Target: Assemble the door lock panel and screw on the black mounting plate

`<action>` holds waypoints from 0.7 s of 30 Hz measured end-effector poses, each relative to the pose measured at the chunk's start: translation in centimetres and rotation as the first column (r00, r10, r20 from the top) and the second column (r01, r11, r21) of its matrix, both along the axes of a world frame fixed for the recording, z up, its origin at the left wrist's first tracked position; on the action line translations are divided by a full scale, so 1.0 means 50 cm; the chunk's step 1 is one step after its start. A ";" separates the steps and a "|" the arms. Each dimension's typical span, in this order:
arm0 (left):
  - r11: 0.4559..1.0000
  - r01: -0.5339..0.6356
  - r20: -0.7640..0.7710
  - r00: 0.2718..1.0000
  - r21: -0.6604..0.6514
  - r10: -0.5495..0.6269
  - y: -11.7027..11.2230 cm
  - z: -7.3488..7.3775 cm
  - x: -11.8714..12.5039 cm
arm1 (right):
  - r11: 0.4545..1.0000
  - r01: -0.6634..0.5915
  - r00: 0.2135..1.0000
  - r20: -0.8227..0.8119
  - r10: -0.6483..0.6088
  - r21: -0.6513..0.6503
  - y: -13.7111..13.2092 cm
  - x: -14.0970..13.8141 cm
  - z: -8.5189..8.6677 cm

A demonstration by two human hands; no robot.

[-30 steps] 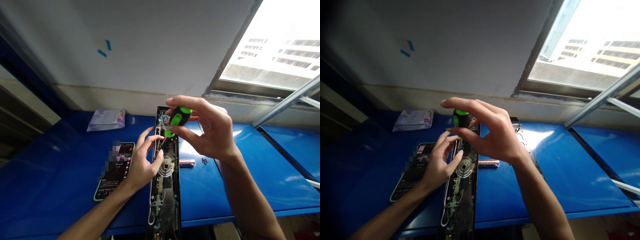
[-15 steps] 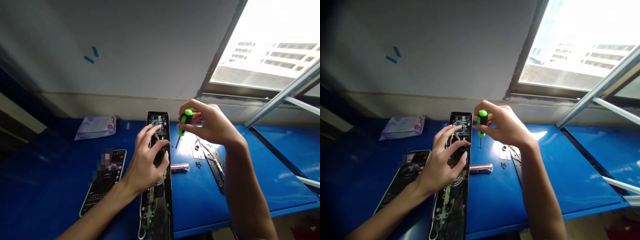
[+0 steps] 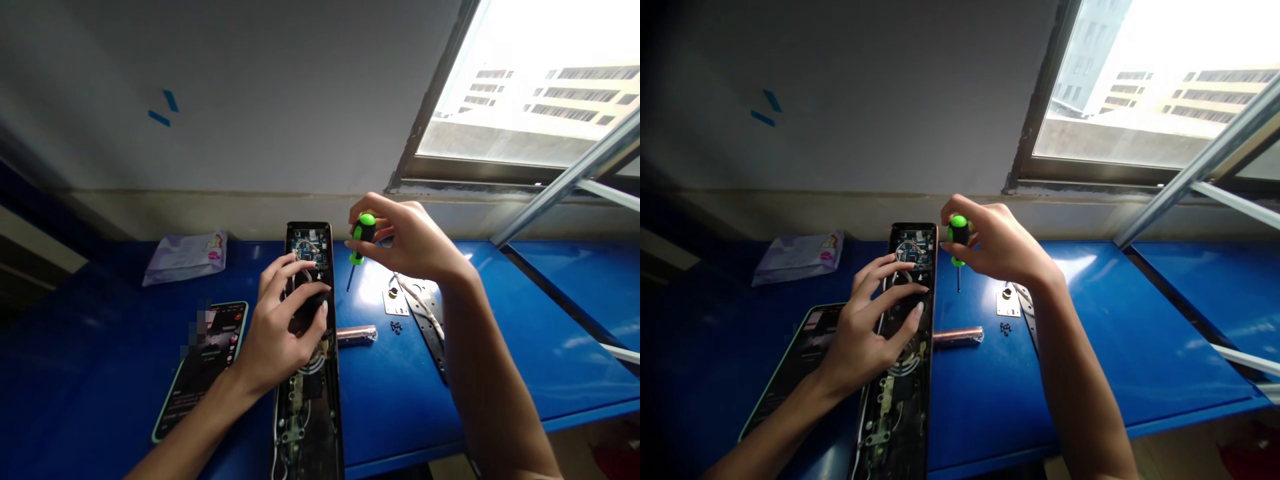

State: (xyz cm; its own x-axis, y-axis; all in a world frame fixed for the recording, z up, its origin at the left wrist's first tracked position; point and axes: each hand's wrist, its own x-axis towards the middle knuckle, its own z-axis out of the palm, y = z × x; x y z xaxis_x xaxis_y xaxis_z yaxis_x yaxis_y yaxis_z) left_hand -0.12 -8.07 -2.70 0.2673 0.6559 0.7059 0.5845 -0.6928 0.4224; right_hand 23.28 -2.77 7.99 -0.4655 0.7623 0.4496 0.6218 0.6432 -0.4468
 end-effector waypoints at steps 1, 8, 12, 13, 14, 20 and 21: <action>1.000 0.001 0.002 1.000 0.009 -0.001 -0.001 0.001 -0.001 | 0.998 0.015 0.999 -0.033 -0.013 0.053 -0.009 0.003 0.008; 0.990 0.140 -0.007 0.990 0.026 -0.140 -0.005 -0.002 -0.010 | 0.952 0.030 0.913 -0.395 0.098 0.306 -0.072 0.002 0.050; 0.982 0.190 0.019 0.982 0.004 -0.190 -0.006 -0.008 -0.014 | 0.921 0.073 0.857 -0.497 0.139 0.383 -0.086 -0.014 0.055; 0.981 0.196 0.030 0.980 -0.002 -0.196 -0.006 -0.008 -0.014 | 0.920 0.076 0.851 -0.505 0.141 0.385 -0.087 -0.017 0.055; 0.979 0.201 0.041 0.979 -0.007 -0.201 -0.006 -0.008 -0.014 | 0.919 0.079 0.846 -0.513 0.142 0.386 -0.088 -0.020 0.054; 0.981 0.194 0.116 0.974 0.000 -0.193 -0.002 -0.005 -0.015 | 0.919 0.069 0.846 -0.511 0.153 0.388 -0.089 -0.023 0.047; 0.981 0.195 0.124 0.973 0.003 -0.193 -0.001 -0.006 -0.015 | 0.918 0.058 0.853 -0.497 0.159 0.393 -0.088 -0.022 0.047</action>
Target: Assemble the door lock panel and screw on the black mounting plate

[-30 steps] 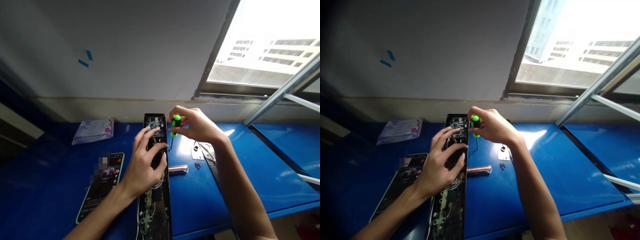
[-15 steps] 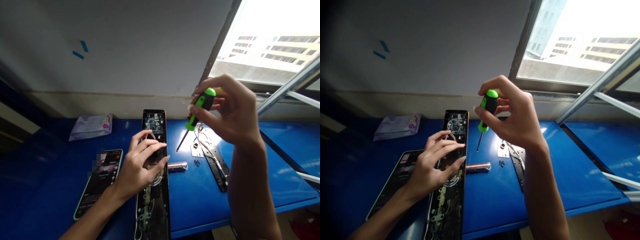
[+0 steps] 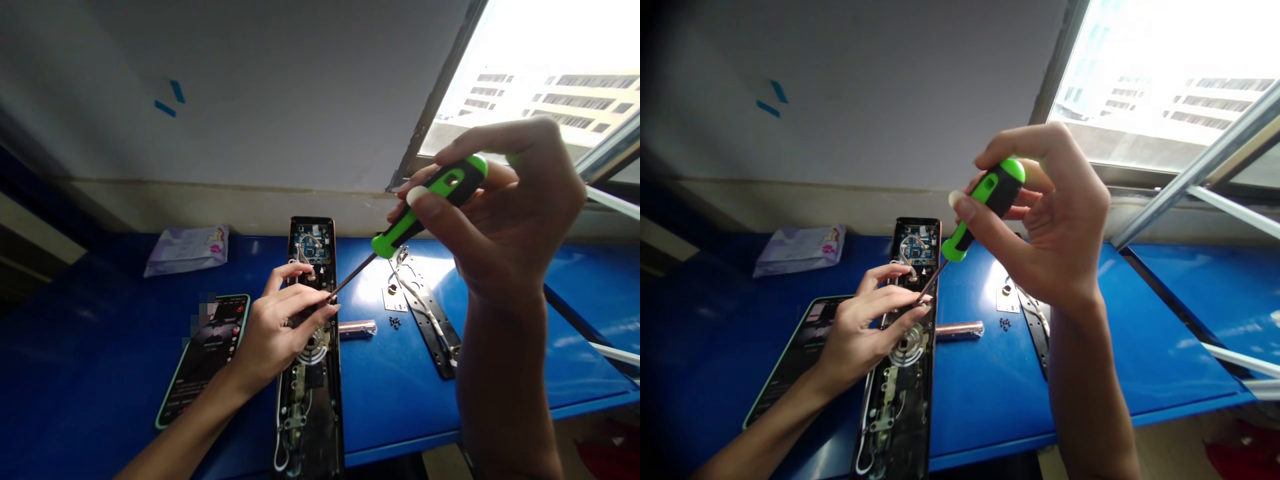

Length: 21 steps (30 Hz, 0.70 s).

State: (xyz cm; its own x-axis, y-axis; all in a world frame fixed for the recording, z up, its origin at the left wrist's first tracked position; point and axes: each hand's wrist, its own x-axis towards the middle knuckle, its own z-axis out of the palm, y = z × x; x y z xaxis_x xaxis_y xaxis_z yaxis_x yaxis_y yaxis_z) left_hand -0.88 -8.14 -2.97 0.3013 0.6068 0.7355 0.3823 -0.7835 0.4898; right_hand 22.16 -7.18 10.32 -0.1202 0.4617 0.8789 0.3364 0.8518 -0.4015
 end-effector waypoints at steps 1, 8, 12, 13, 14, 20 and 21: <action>1.000 0.001 0.007 1.000 0.001 -0.001 0.000 0.000 0.000 | 1.000 0.001 1.000 0.013 -0.001 0.006 0.001 0.001 0.000; 1.000 -0.012 0.042 0.999 -0.025 0.013 -0.008 0.002 0.004 | 0.999 -0.028 1.000 -0.006 0.028 -0.019 0.007 -0.003 0.003; 0.999 -0.025 0.076 0.997 -0.030 0.027 -0.012 0.007 0.007 | 1.000 -0.011 1.000 -0.006 0.011 0.002 0.005 -0.003 0.001; 0.999 -0.028 0.075 0.997 -0.027 0.030 -0.012 0.008 0.007 | 1.000 0.001 1.000 -0.006 -0.001 -0.003 0.003 -0.002 0.001; 0.999 -0.031 0.069 0.997 -0.023 0.032 -0.013 0.009 0.007 | 1.000 0.010 1.000 -0.007 -0.010 -0.010 0.001 -0.002 0.001; 0.999 -0.022 0.042 0.999 -0.040 0.024 -0.014 0.012 0.004 | 0.999 -0.046 0.999 0.027 0.046 -0.010 0.004 0.003 0.006; 0.999 -0.020 0.043 0.999 -0.033 0.022 -0.014 0.011 0.003 | 0.998 -0.067 0.998 0.019 0.066 0.019 0.008 0.003 0.006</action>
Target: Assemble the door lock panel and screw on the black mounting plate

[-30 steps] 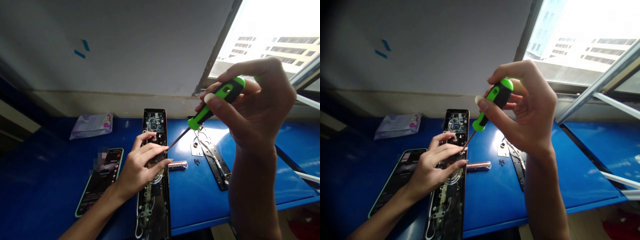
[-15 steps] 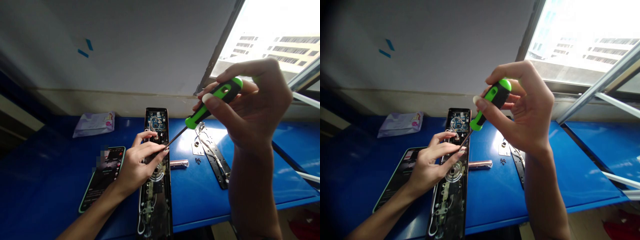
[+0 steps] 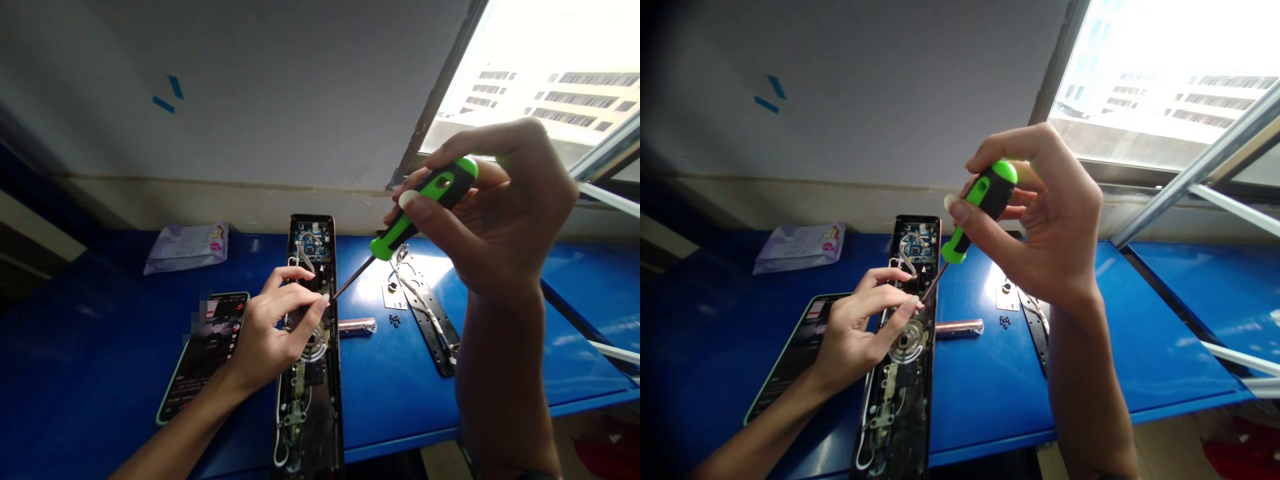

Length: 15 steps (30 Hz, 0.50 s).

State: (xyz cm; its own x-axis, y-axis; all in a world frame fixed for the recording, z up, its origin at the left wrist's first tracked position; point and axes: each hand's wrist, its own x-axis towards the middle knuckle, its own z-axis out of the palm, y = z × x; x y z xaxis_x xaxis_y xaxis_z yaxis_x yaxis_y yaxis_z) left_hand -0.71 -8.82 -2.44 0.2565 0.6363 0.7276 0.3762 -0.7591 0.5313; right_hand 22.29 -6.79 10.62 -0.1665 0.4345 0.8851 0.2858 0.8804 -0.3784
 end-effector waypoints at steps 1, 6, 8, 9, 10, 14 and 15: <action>1.000 -0.001 0.003 1.000 0.009 0.001 0.001 -0.001 0.000 | 0.999 -0.024 1.000 -0.019 0.024 0.029 0.003 0.000 -0.001; 0.999 0.007 0.037 0.999 0.051 -0.009 0.006 -0.004 -0.002 | 0.998 -0.055 0.996 -0.070 0.057 0.033 0.010 -0.002 -0.006; 0.998 0.022 0.048 0.999 0.058 -0.025 0.007 -0.003 -0.003 | 0.999 -0.043 0.997 -0.056 0.044 0.027 0.010 -0.002 -0.007; 0.998 0.028 0.050 0.998 0.056 -0.031 0.007 -0.003 -0.003 | 0.998 -0.040 0.998 -0.053 0.042 0.039 0.010 -0.002 -0.007; 0.998 0.032 0.051 0.998 0.054 -0.035 0.007 -0.003 -0.003 | 0.998 -0.029 0.998 -0.056 0.032 0.051 0.010 -0.002 -0.007; 0.998 0.036 0.074 0.996 0.056 -0.040 0.006 -0.005 -0.002 | 0.997 0.063 0.996 -0.073 -0.060 0.037 0.006 -0.003 -0.007; 0.998 0.035 0.084 0.996 0.054 -0.040 0.006 -0.006 -0.001 | 0.997 0.078 0.994 -0.071 -0.078 0.008 0.005 -0.004 -0.007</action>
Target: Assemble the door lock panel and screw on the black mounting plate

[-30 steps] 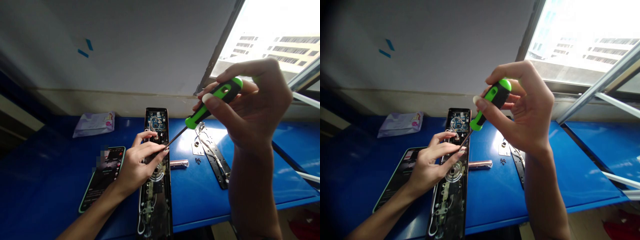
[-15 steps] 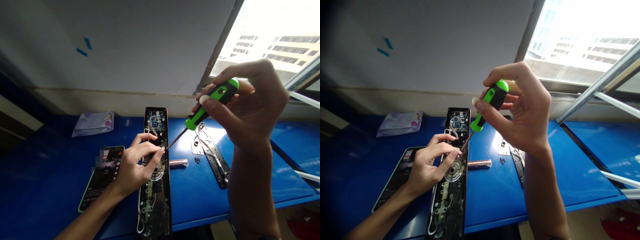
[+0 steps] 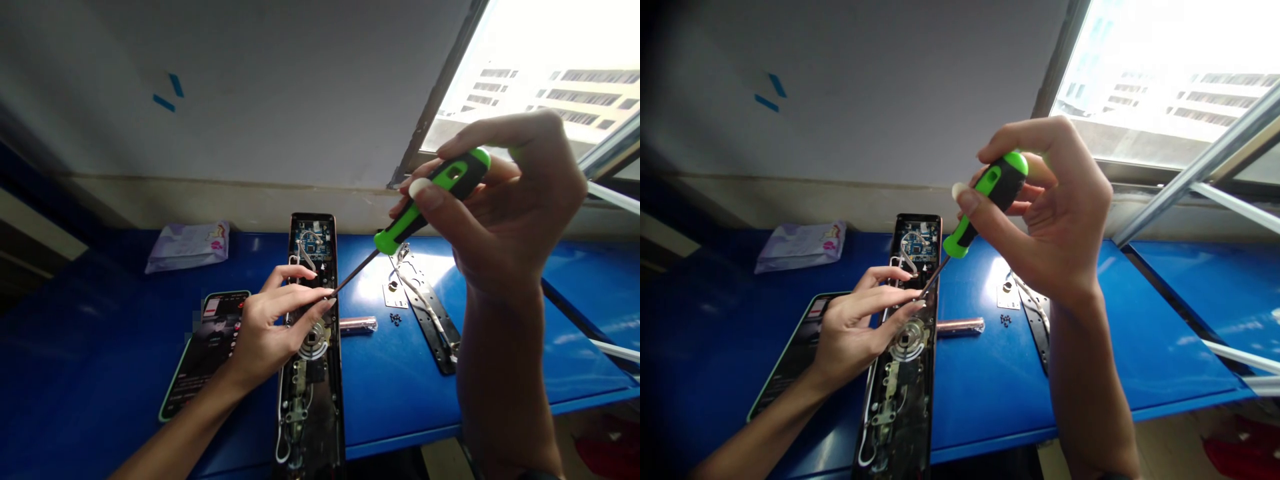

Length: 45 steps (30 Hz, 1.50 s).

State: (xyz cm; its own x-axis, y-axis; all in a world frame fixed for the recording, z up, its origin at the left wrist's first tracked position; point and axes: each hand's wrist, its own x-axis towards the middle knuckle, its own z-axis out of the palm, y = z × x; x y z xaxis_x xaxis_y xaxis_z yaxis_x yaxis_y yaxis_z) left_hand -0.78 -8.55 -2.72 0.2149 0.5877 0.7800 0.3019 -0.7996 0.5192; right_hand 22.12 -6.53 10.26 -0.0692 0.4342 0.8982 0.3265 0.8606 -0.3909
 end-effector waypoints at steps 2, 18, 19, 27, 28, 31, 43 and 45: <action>1.000 -0.003 0.015 1.000 -0.024 0.003 -0.001 -0.002 0.000 | 0.999 -0.018 1.000 0.003 0.018 -0.033 -0.002 -0.001 -0.001; 0.981 -0.023 0.086 0.995 -0.195 0.041 -0.005 -0.008 0.000 | 0.999 -0.041 0.999 -0.018 0.041 -0.017 0.005 -0.002 -0.005; 0.982 -0.021 0.083 0.996 -0.188 0.037 -0.004 -0.008 0.000 | 0.999 -0.050 0.998 -0.035 0.050 -0.021 0.004 -0.003 -0.006; 0.988 0.024 0.095 0.995 -0.154 -0.010 -0.004 -0.015 -0.003 | 0.983 -0.033 0.998 -0.052 0.024 -0.180 0.010 0.014 -0.004; 0.987 0.029 0.111 0.994 -0.156 -0.012 -0.004 -0.016 -0.003 | 0.976 -0.042 0.998 -0.061 0.030 -0.213 0.012 0.017 -0.005; 0.985 0.028 0.150 0.989 -0.169 -0.002 -0.005 -0.014 0.000 | 0.952 -0.082 0.995 -0.083 0.060 -0.296 0.014 0.024 -0.006; 0.951 0.008 0.184 0.982 -0.310 0.052 -0.012 -0.007 0.004 | 0.935 -0.075 0.995 -0.093 0.045 -0.347 0.009 0.023 -0.005; 0.942 0.023 0.193 0.980 -0.336 0.045 -0.012 -0.007 0.005 | 0.935 -0.097 0.993 -0.091 0.070 -0.340 0.005 0.025 -0.001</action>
